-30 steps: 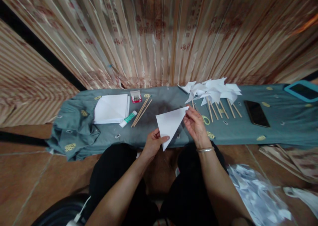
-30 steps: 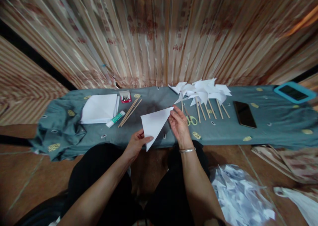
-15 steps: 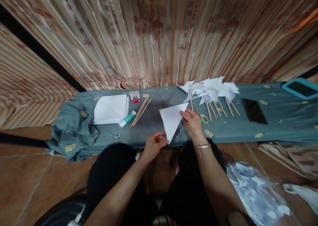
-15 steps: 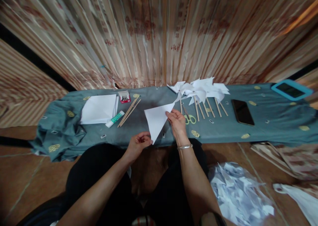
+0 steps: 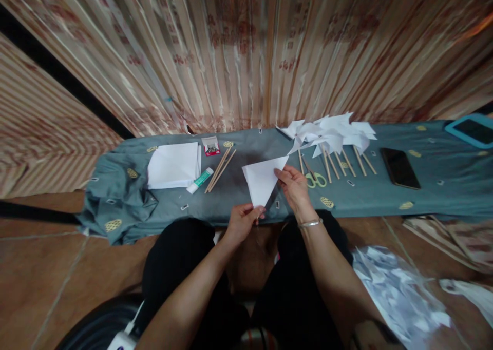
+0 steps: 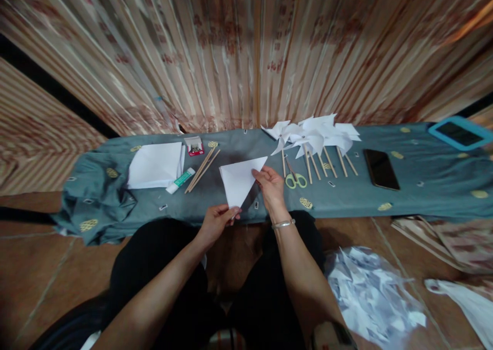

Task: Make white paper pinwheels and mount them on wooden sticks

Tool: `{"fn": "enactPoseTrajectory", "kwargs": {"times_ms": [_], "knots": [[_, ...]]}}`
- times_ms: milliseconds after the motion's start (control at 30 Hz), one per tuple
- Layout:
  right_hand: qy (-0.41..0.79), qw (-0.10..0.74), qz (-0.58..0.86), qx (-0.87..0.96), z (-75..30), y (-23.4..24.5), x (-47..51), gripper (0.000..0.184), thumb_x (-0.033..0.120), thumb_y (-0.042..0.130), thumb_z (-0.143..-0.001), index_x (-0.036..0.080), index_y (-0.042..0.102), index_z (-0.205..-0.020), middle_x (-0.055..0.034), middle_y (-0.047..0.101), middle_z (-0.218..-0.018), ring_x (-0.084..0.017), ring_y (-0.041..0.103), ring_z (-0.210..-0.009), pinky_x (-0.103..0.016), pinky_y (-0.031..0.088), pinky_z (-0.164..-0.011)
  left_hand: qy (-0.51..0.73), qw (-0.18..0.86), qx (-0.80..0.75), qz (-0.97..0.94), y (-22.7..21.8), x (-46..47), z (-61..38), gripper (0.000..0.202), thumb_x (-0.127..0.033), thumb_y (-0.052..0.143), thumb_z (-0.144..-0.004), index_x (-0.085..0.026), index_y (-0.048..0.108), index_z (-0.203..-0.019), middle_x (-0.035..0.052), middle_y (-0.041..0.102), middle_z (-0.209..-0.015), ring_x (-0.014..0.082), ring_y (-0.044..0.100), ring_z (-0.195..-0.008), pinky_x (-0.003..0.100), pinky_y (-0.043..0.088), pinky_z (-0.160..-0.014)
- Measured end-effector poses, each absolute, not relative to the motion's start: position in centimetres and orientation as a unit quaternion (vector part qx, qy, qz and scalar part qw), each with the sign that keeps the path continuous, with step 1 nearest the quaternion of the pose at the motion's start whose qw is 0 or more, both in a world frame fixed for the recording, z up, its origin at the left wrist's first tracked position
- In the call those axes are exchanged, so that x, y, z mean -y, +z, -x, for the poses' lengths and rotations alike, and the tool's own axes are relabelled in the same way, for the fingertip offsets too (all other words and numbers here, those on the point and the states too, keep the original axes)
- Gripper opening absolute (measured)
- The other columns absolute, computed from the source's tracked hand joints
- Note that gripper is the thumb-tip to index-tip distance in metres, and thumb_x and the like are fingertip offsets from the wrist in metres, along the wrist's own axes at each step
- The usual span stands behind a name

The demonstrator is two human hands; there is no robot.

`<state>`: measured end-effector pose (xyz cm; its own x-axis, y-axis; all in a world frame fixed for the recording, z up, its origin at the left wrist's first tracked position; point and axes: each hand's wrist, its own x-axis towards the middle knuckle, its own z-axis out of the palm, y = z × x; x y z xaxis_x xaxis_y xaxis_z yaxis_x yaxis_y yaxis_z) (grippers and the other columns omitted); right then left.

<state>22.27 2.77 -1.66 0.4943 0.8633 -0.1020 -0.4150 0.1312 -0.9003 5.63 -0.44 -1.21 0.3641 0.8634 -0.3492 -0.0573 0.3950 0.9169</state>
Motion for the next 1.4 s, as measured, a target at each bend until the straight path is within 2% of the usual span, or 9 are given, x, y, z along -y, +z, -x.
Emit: {"fn": "enactPoseTrajectory", "kwargs": {"times_ms": [267,500,600,700,800,1000,1167,1267,1400], "knots": [[0.417,0.726,0.499,0.224,-22.9,-2.2,-3.3,0.036,0.032,0.087,-0.051,0.021,0.068,-0.079,0.005,0.07,-0.064,-0.009,0.06,-0.057,-0.023,0.049,-0.059,0.313,0.713,-0.444,-0.443,-1.0,0.5,-6.0,0.033,-0.046,0.076,-0.055,-0.014,0.07,-0.059,0.0002,0.061,-0.05,0.0063,0.04,-0.041,0.023,0.028,-0.045],[0.396,0.747,0.482,0.229,-24.7,-2.0,-3.6,0.031,0.031,0.087,-0.053,0.021,0.068,-0.077,0.005,0.071,-0.069,-0.01,0.062,-0.061,-0.025,0.053,-0.066,0.279,0.716,-0.442,-0.463,-1.4,1.9,-5.1,0.028,-0.041,0.077,-0.06,-0.014,0.068,-0.058,0.0002,0.061,-0.05,0.0078,0.044,-0.043,0.023,0.034,-0.048],[0.442,0.724,0.472,0.242,-24.5,-1.5,-3.4,0.031,0.03,0.086,-0.054,0.02,0.07,-0.079,0.002,0.073,-0.073,-0.012,0.065,-0.067,-0.027,0.055,-0.071,0.343,0.724,-0.441,-0.406,-1.2,1.4,-4.4,0.035,-0.043,0.08,-0.061,-0.014,0.073,-0.079,0.0048,0.071,-0.072,0.0118,0.058,-0.058,0.024,0.043,-0.058],[0.493,0.692,0.462,0.254,-23.2,-1.2,-2.9,0.032,0.031,0.085,-0.056,0.02,0.071,-0.083,-0.0001,0.074,-0.075,-0.015,0.067,-0.072,-0.028,0.056,-0.075,0.397,0.769,-0.383,-0.322,-0.6,0.5,-4.1,0.061,-0.053,0.079,-0.062,-0.019,0.066,-0.111,0.0091,0.072,-0.104,0.0194,0.067,-0.085,0.029,0.05,-0.074],[0.528,0.677,0.444,0.256,-22.0,-1.0,-2.5,0.034,0.032,0.086,-0.055,0.02,0.072,-0.084,-0.0002,0.075,-0.078,-0.016,0.068,-0.076,-0.029,0.056,-0.078,0.372,0.826,-0.323,-0.275,0.0,0.1,-4.2,0.073,-0.06,0.077,-0.061,-0.021,0.06,-0.12,0.01,0.071,-0.107,0.0249,0.068,-0.094,0.034,0.053,-0.077],[0.562,0.658,0.43,0.258,-21.2,-0.6,-2.3,0.033,0.032,0.086,-0.056,0.021,0.072,-0.084,0.0003,0.075,-0.079,-0.016,0.068,-0.076,-0.027,0.055,-0.075,0.344,0.847,-0.32,-0.249,0.1,0.3,-4.9,0.056,-0.059,0.071,-0.071,-0.016,0.065,-0.106,0.0119,0.074,-0.096,0.0298,0.071,-0.094,0.035,0.055,-0.076],[0.578,0.651,0.42,0.256,-21.0,-0.6,-2.3,0.034,0.033,0.085,-0.057,0.021,0.072,-0.086,0.0006,0.075,-0.082,-0.016,0.067,-0.076,-0.027,0.054,-0.074,0.376,0.815,-0.349,-0.269,0.0,0.3,-5.3,0.055,-0.055,0.075,-0.066,-0.011,0.069,-0.097,0.0126,0.075,-0.084,0.0291,0.072,-0.086,0.035,0.056,-0.073],[0.588,0.642,0.417,0.261,-21.0,-0.7,-2.3,0.035,0.034,0.085,-0.059,0.022,0.071,-0.088,-0.0003,0.075,-0.084,-0.018,0.067,-0.082,-0.029,0.053,-0.077,0.388,0.79,-0.384,-0.28,-0.1,0.4,-5.4,0.053,-0.051,0.082,-0.057,-0.01,0.072,-0.089,0.0107,0.075,-0.077,0.0249,0.071,-0.075,0.032,0.055,-0.069],[0.612,0.627,0.403,0.266,-21.0,-0.5,-2.2,0.044,0.056,0.077,-0.064,0.023,0.069,-0.092,-0.0033,0.075,-0.088,-0.024,0.066,-0.098,-0.037,0.052,-0.085,0.423,0.723,-0.447,-0.314,-0.7,0.1,-5.2,0.042,-0.037,0.086,-0.05,-0.011,0.073,-0.08,0.007,0.074,-0.074,0.0173,0.066,-0.065,0.028,0.052,-0.066]]}}
